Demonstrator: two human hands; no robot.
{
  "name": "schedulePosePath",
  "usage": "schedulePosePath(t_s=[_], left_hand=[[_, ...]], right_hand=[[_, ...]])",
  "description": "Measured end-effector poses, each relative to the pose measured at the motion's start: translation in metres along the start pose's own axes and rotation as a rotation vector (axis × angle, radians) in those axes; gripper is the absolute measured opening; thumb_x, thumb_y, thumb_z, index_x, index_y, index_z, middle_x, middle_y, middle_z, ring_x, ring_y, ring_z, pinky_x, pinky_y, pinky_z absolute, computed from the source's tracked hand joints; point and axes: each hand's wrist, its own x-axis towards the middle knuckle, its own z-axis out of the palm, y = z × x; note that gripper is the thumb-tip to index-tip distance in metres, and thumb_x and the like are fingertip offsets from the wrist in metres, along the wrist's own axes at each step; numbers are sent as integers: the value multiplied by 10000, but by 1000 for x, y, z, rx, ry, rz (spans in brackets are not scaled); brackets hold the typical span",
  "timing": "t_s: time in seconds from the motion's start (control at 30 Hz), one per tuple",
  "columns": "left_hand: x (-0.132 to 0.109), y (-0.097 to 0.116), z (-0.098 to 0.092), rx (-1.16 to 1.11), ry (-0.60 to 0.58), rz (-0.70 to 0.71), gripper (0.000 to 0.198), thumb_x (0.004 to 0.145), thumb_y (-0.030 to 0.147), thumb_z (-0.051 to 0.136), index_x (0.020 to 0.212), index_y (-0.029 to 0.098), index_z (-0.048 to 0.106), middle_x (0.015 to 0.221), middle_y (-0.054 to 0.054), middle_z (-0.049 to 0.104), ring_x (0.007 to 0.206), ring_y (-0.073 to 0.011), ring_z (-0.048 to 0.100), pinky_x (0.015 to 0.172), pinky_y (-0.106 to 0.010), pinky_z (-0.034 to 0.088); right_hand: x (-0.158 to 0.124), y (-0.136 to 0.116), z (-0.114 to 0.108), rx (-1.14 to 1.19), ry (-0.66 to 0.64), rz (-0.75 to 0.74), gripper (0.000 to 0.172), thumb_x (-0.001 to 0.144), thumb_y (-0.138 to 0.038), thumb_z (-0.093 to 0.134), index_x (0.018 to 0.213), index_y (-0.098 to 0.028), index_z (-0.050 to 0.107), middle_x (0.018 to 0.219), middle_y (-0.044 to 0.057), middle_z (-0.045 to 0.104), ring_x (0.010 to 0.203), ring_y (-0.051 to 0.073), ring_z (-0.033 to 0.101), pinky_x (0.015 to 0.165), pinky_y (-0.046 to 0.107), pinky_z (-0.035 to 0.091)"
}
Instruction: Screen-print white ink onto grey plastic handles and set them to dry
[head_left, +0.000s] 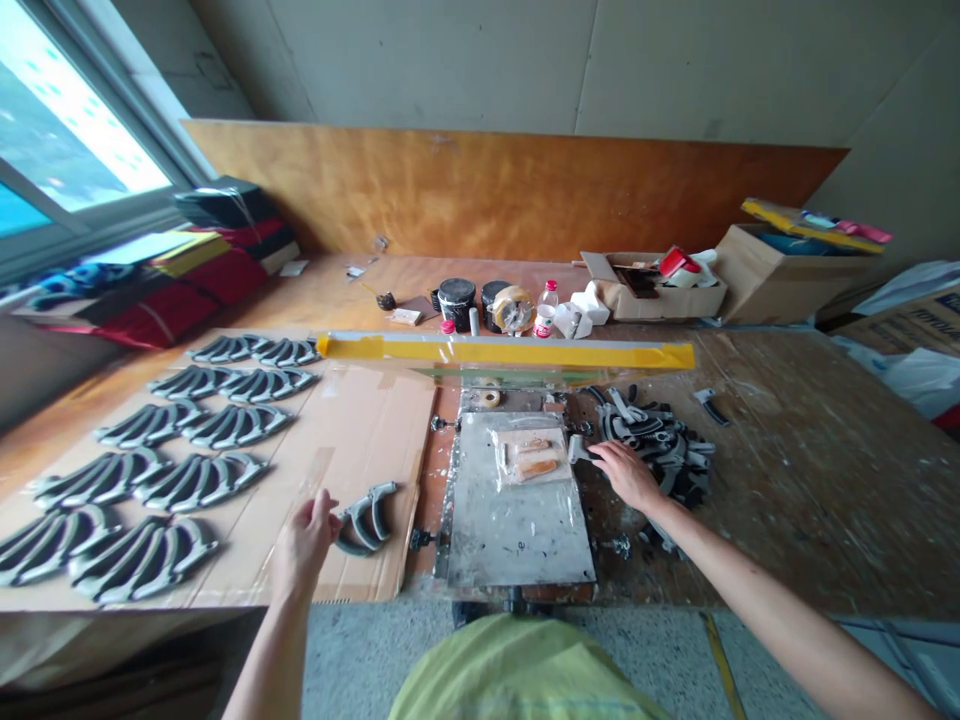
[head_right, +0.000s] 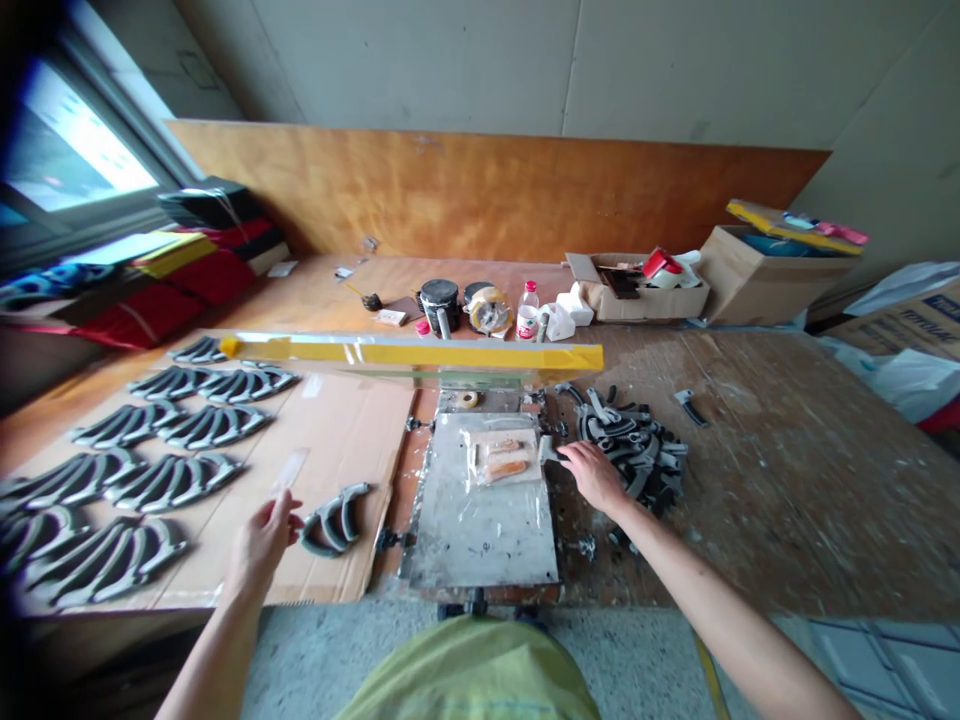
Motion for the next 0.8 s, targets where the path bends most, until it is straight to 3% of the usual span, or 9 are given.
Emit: schedulePosePath(t_s=[0.1, 0.2, 0.3, 0.37, 0.5, 0.6, 0.7, 0.8], left_hand=[[-5, 66, 13, -231, -32, 139, 436, 847, 589, 483, 858, 178, 629, 578, 4, 581, 504, -145, 530, 518, -247, 448], [-14, 138, 24, -434, -77, 337, 410, 860, 563, 510, 877, 175, 639, 572, 12, 570, 500, -114, 508, 514, -210, 428], [-23, 195, 27, -602, -94, 487, 374, 866, 547, 536, 880, 181, 614, 551, 31, 559, 472, -89, 487, 497, -187, 406], [-26, 219, 27, -679, -85, 557, 357, 872, 543, 536, 846, 190, 581, 539, 40, 559, 448, -83, 472, 475, -186, 386], [-23, 236, 31, -652, -32, 605, 434, 921, 513, 446, 639, 191, 517, 455, 33, 509, 405, -81, 433, 443, -200, 337], [-20, 234, 35, -554, -18, 567, 531, 945, 461, 390, 496, 190, 471, 414, 6, 482, 414, -84, 442, 464, -207, 347], [-27, 226, 33, -531, -54, 536, 507, 932, 464, 407, 535, 176, 535, 475, -11, 541, 450, -100, 481, 488, -216, 385], [-46, 208, 23, -516, -117, 464, 504, 884, 592, 450, 728, 161, 660, 646, -35, 657, 575, -143, 583, 542, -237, 452]], right_hand=[[27, -44, 7, 49, -1, -127, 305, 959, -178, 448, 1209, -203, 623, 1128, 97, 645, 1038, 222, 593, 937, 391, 481], [52, -79, 15, -17, -107, -224, 342, 950, -117, 437, 1234, -171, 619, 1086, 98, 643, 1054, 222, 576, 906, 358, 488], [61, -95, 16, -114, -162, -221, 376, 939, -89, 438, 1277, -143, 593, 1094, 118, 650, 1104, 249, 553, 936, 395, 468], [59, -98, 15, -138, -134, -187, 395, 947, -114, 445, 1324, -148, 559, 1196, 139, 635, 1164, 263, 531, 991, 439, 431], [58, -103, 21, -66, -110, -179, 493, 950, -285, 533, 1431, -211, 455, 1477, 115, 458, 1365, 288, 383, 1106, 497, 319], [65, -110, 31, -8, -180, -199, 533, 940, -343, 558, 1449, -255, 429, 1509, 72, 420, 1420, 270, 317, 1149, 510, 257], [71, -114, 32, -26, -174, -199, 511, 918, -345, 593, 1409, -247, 488, 1464, 76, 478, 1403, 259, 360, 1139, 507, 288], [70, -100, 19, -175, -71, -229, 338, 932, -330, 553, 1197, -150, 661, 1283, 98, 642, 1227, 219, 559, 1034, 407, 444]])
